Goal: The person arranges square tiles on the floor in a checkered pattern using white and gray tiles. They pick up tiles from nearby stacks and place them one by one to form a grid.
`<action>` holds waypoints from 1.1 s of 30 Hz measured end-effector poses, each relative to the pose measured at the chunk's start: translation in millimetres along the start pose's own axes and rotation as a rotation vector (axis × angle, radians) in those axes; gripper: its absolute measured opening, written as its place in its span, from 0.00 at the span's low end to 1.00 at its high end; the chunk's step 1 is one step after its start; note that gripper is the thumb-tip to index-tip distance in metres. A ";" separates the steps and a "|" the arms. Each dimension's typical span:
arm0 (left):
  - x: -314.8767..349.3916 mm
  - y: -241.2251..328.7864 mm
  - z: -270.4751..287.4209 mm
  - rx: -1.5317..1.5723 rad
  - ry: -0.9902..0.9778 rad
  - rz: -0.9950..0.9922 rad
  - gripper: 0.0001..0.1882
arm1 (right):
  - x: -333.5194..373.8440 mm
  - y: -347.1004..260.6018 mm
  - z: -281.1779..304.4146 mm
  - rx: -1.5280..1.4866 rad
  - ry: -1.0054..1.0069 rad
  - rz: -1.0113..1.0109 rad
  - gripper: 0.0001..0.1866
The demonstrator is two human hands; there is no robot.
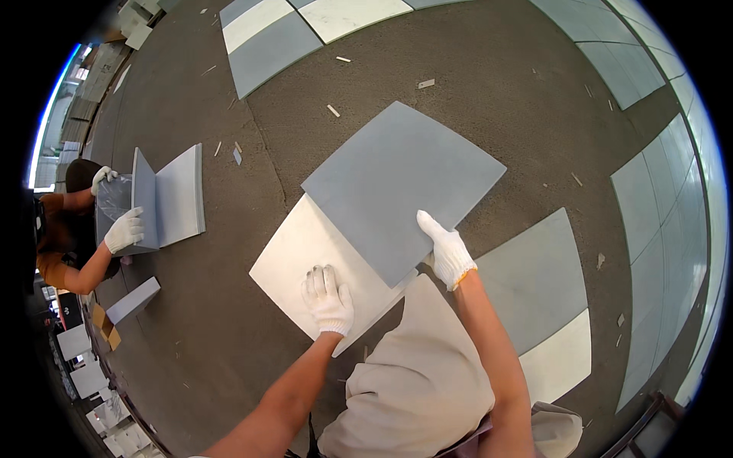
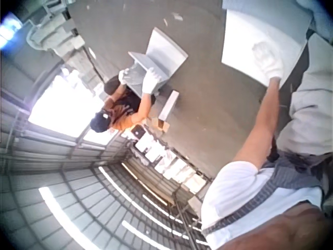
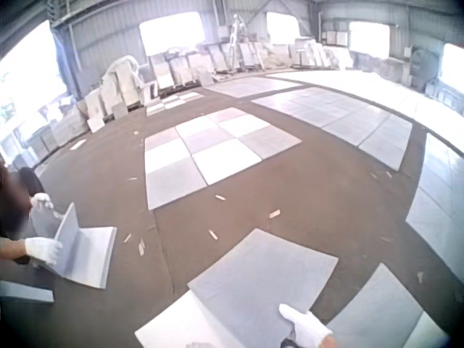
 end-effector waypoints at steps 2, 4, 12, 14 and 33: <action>-2.4 -0.2 2.5 0.003 -0.033 0.028 0.28 | 14.8 -6.3 -17.1 -0.022 -0.025 0.043 0.30; -0.9 -1.2 0.2 0.003 -0.016 0.010 0.28 | 11.8 -5.2 -18.6 -0.040 0.009 0.105 0.28; 2.7 -5.4 -3.2 0.035 0.027 -0.023 0.28 | 57.2 -84.0 -46.9 0.167 0.103 0.280 0.27; 2.4 -7.6 -2.8 0.041 0.037 -0.020 0.28 | 87.6 -105.7 -41.2 0.224 0.200 0.317 0.26; 25.5 -8.1 -20.1 -0.110 -0.026 -0.118 0.26 | 465.9 -142.1 283.7 0.348 1.157 0.618 0.23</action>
Point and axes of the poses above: each hand's wrist, its own x-axis away from the middle knuckle, its own z-axis out of the back of the hand, y = z × x, the point moved 1 cm from there along -x, towards the middle knuckle, and after that the axes turned 10 degrees about y, right-handed, at the moved point
